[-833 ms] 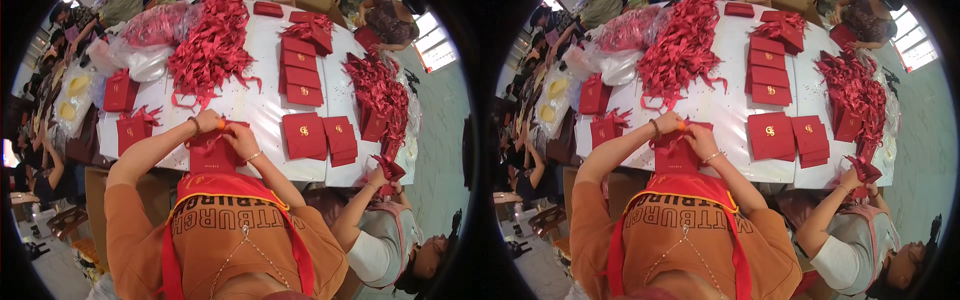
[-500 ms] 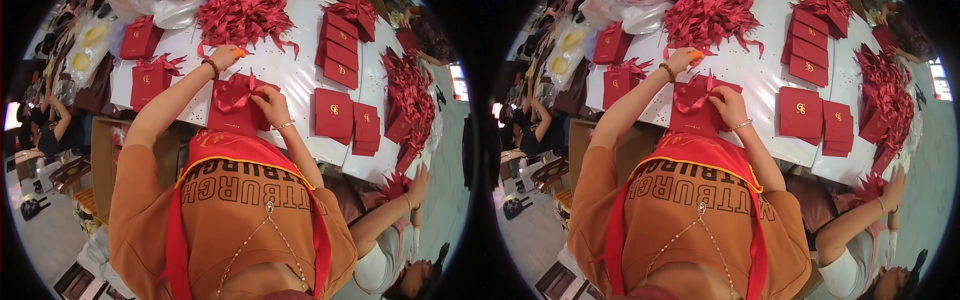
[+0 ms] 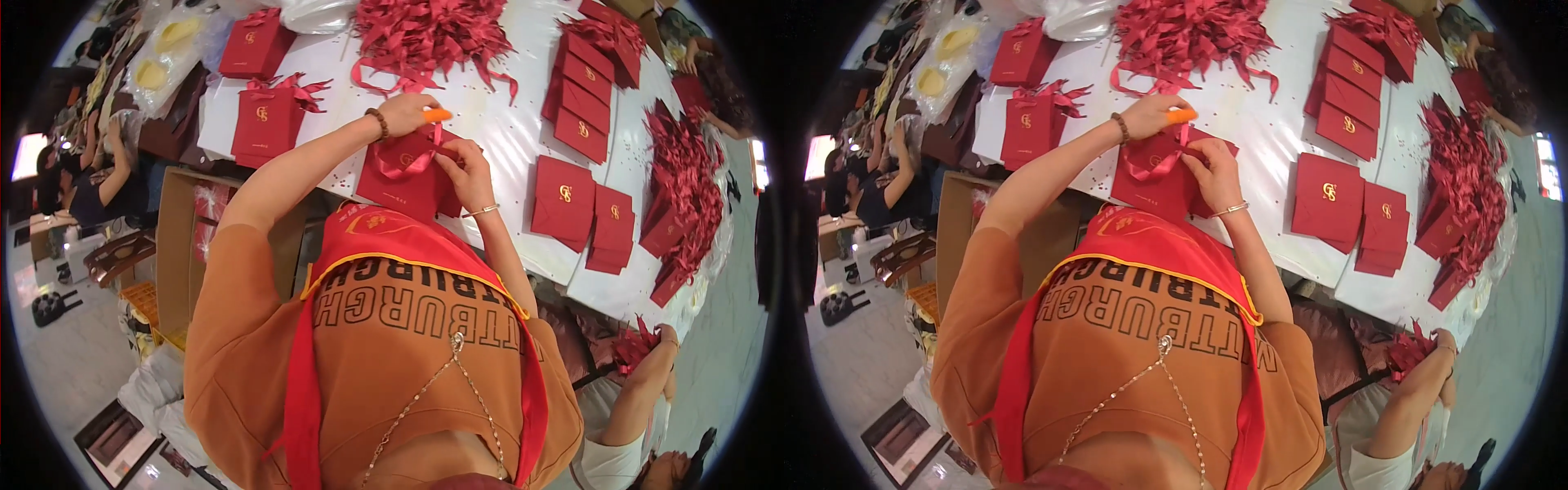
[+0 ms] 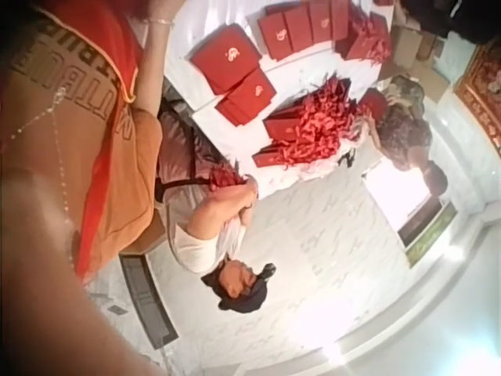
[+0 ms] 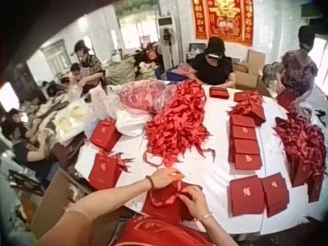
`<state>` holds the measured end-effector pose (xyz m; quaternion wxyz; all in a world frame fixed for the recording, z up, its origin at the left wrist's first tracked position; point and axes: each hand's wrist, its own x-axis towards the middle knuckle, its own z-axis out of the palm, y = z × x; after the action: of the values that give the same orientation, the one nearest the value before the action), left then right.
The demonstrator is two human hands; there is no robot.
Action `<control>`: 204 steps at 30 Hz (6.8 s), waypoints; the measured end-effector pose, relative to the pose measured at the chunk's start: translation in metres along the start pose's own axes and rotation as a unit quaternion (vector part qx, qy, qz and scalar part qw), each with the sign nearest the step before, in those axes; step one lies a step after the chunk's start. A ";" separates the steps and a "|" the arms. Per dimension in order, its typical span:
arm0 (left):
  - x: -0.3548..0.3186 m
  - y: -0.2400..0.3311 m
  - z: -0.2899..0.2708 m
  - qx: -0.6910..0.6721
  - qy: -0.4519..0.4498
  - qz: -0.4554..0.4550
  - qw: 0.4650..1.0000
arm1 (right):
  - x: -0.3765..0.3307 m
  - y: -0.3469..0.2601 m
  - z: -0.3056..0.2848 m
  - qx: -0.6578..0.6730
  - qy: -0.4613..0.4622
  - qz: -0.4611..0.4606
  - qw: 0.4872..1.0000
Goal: Tying red decorative ribbons onto red gift folders or cards in an assembly line.
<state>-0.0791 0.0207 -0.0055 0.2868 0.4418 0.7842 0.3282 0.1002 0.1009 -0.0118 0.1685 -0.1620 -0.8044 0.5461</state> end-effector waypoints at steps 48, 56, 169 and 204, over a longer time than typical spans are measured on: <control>0.017 -0.054 -0.003 0.283 0.223 0.068 0.931 | 0.017 0.032 0.020 -0.356 0.005 -0.115 0.927; 0.064 -0.061 0.025 0.399 0.146 -0.028 0.905 | 0.015 0.028 0.024 -0.352 0.017 -0.102 0.930; -0.068 0.018 0.041 0.054 0.246 0.182 0.950 | 0.029 -0.011 0.004 -0.189 -0.111 0.077 0.973; -0.026 -0.013 0.011 -0.214 -0.066 -0.191 0.956 | 0.011 0.008 -0.002 -0.125 0.010 -0.074 0.989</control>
<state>-0.0661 -0.0044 -0.0175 0.4833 0.2323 0.7447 0.3973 0.0915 0.1102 -0.0178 0.1946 -0.1277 -0.8746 0.4254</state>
